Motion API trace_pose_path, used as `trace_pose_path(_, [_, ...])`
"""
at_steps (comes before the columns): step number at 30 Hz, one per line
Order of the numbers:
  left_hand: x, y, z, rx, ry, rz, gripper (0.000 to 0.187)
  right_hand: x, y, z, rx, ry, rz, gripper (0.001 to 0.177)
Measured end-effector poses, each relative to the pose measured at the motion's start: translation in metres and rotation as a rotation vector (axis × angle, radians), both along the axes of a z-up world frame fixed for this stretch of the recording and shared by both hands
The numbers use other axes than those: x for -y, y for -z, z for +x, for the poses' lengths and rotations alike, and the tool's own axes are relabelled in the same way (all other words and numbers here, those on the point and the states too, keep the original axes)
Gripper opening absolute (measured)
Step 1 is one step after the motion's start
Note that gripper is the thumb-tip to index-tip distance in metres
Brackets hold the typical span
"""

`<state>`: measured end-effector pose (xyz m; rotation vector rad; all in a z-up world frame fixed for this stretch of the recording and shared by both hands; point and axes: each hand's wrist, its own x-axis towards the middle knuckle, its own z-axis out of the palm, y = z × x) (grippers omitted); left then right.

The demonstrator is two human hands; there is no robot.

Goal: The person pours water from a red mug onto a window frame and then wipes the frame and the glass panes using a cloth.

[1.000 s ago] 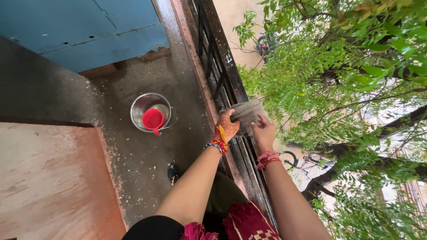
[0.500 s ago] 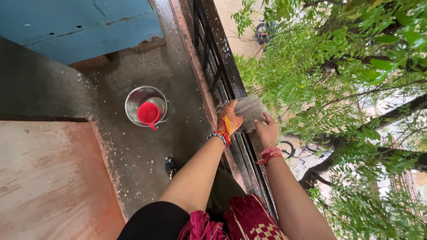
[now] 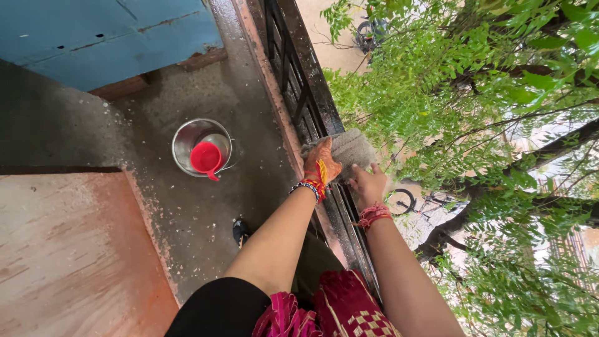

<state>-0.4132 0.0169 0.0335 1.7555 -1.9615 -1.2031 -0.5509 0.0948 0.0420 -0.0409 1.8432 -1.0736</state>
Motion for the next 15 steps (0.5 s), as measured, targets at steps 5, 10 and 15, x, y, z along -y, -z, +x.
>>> trace_pose_path(5, [0.003, -0.019, 0.005, 0.031, 0.019, 0.090, 0.084, -0.003, 0.001, 0.000, 0.028, 0.057, -0.038, 0.087])
trace_pose_path(10, [0.013, -0.014, 0.003, 0.082, 0.101, 0.087, 0.083, -0.005, 0.006, -0.004, 0.122, 0.123, -0.062, 0.066])
trace_pose_path(15, [0.009, -0.011, 0.000, 0.063, 0.065, 0.113, 0.075, -0.007, -0.002, -0.004, 0.240, 0.173, -0.102, 0.027])
